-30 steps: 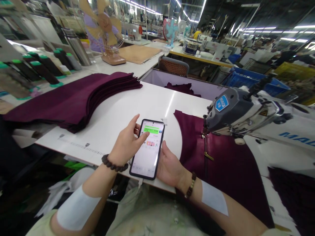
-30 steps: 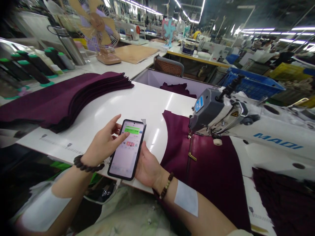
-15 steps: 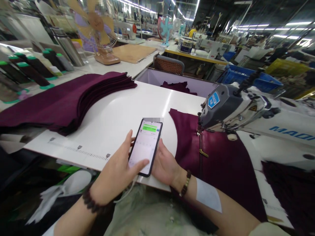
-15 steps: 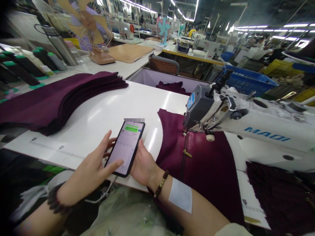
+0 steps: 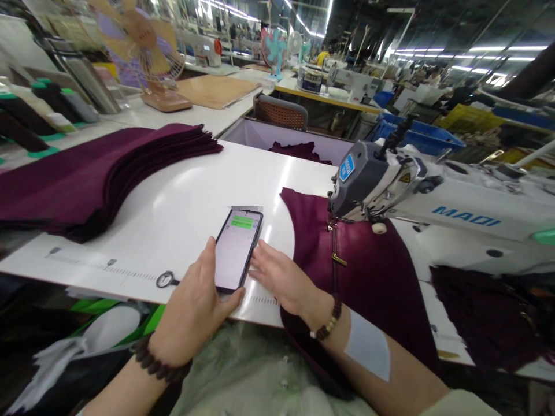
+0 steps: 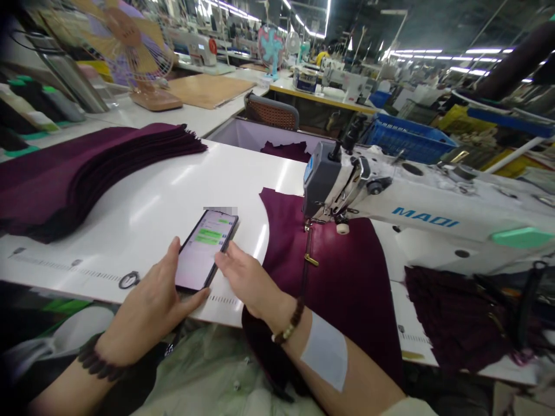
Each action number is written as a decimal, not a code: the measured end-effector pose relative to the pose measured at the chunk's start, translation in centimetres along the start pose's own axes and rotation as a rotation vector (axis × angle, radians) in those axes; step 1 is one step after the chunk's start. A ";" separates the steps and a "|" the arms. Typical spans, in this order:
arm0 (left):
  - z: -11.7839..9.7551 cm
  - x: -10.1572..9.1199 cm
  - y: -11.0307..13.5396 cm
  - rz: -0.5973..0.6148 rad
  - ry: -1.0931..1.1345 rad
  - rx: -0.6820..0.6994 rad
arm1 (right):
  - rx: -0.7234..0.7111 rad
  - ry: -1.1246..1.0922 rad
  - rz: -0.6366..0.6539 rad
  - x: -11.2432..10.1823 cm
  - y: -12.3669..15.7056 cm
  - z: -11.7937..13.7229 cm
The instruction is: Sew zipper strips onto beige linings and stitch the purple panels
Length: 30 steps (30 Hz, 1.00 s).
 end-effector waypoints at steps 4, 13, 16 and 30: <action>-0.3 0.1 -0.3 0.015 -0.063 0.024 | -0.258 0.831 0.055 -1.6 5.6 3.9; 1.0 0.9 -1.9 0.064 -0.066 -0.095 | -0.206 1.730 -0.115 -10.6 13.5 0.9; 1.8 1.4 -2.5 0.114 -0.051 -0.154 | -0.160 1.766 -0.051 -11.2 14.0 0.1; 8.6 -4.0 2.5 0.095 -0.006 -0.382 | -0.469 2.065 -0.088 -11.1 14.4 -0.4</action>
Point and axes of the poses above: each hand's wrist, its own y-axis away from the middle knuckle, its own x-axis out of the palm, z = x × y, the point moved 6 cm from there along -y, towards the middle knuckle
